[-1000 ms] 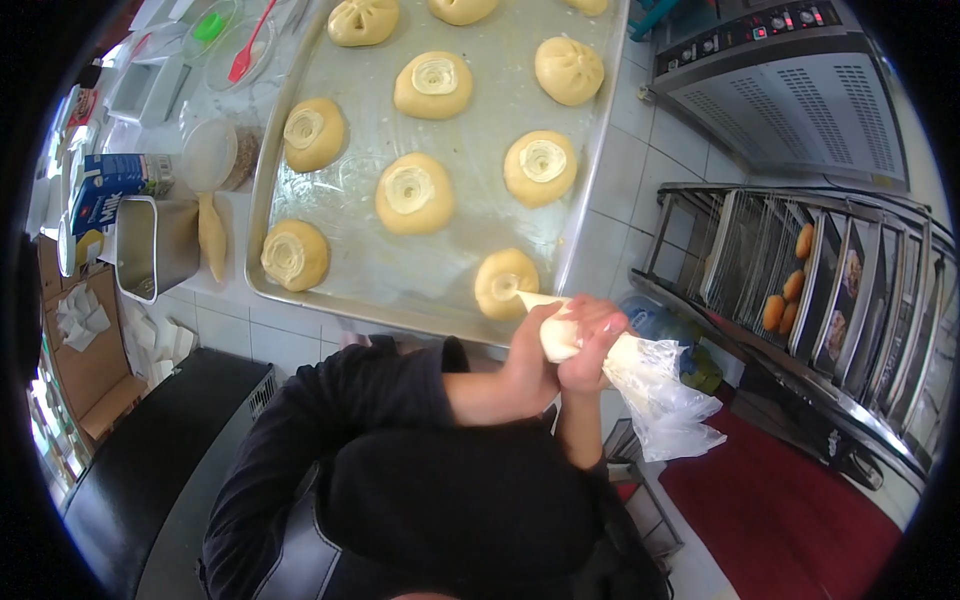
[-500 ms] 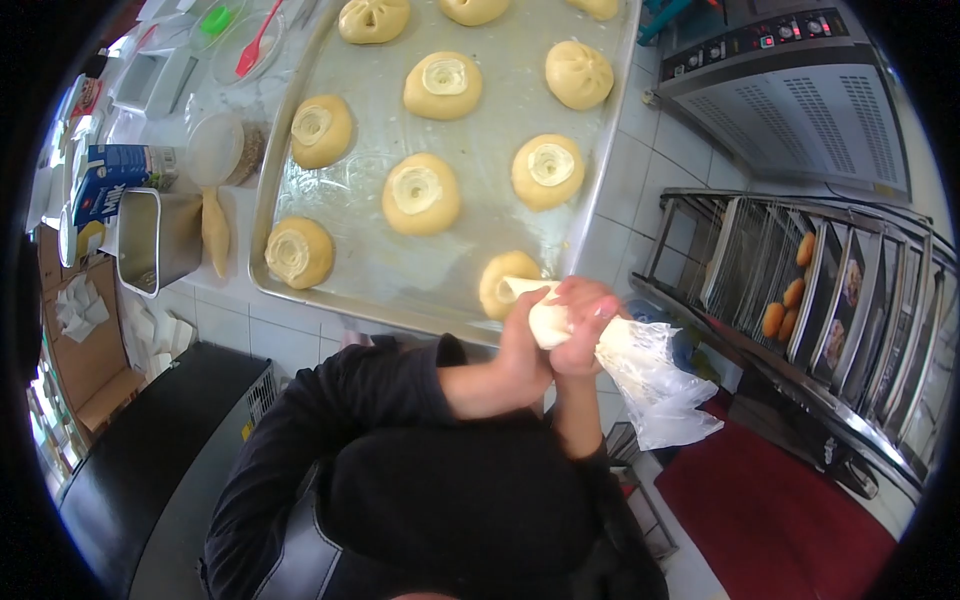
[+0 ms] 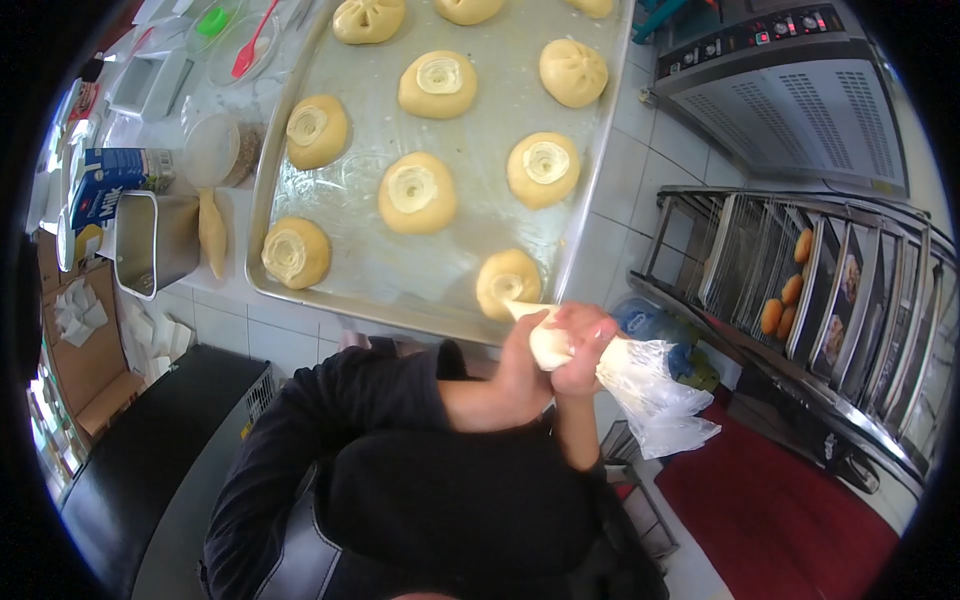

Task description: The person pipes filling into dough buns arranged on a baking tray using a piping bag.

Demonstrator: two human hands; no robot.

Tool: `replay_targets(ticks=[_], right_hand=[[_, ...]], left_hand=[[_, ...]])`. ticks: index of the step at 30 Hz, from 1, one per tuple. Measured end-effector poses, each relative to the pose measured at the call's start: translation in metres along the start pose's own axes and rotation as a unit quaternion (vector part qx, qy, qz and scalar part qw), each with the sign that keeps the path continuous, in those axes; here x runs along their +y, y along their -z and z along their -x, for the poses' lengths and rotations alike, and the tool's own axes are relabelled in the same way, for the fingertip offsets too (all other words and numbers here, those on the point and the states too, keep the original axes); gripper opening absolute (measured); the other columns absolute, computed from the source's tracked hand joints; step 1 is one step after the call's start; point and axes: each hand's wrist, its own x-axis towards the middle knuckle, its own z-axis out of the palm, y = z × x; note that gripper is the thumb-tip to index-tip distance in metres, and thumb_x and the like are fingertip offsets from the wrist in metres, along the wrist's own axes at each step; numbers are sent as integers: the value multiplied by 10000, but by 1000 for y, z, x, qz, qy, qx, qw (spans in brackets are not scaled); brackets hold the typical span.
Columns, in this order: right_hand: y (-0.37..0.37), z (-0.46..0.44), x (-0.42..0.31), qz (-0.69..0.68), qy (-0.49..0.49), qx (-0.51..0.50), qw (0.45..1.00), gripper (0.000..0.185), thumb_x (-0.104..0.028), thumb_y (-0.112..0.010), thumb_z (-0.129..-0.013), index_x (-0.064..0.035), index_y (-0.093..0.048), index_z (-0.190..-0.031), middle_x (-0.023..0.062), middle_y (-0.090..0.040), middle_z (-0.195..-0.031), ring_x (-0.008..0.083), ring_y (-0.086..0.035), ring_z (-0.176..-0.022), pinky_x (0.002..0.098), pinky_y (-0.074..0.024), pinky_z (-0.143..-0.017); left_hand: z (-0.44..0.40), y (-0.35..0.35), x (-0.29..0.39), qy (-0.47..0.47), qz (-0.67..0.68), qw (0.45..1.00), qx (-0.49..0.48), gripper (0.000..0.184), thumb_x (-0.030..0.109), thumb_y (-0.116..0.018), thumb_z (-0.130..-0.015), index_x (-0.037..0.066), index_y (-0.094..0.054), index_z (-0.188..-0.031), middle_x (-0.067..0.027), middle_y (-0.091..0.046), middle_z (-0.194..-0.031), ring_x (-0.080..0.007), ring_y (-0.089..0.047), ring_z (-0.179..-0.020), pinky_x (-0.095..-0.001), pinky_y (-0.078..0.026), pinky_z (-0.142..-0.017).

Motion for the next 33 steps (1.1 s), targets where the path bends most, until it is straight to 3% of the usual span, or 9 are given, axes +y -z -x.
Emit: replay_targets(ticks=[16, 25, 33], right_hand=[[-5, -21, 6, -7, 30, 34, 999, 373, -223, -288, -884, -95, -277, -535, 12, -288, -475, 135, -334, -430, 305, -377, -535], [-17, -18, 3, -29, 20, -15, 999, 378, -219, -289, -883, -92, -272, -527, 26, -301, -477, 144, -342, -440, 312, -381, -540], [-9, -6, -3, -31, -11, -17, 999, 382, -220, -297, -882, -96, -264, -523, 20, -293, -477, 133, -324, -440, 303, -374, -534]], left_hand=[[-17, -19, 10, 12, -16, 1000, -13, 352, 338, -329, -802, 67, -464, -982, -82, -511, -979, -194, -470, -940, -304, -350, -834], [-7, -15, 14, -64, 3, 998, -6, 353, 349, -331, -801, 77, -470, -978, -69, -512, -971, -187, -468, -932, -299, -347, -830], [0, -6, 6, -19, 6, 1000, 0, 343, 341, -309, -807, 81, -466, -967, -73, -505, -976, -186, -464, -937, -304, -343, -831]])
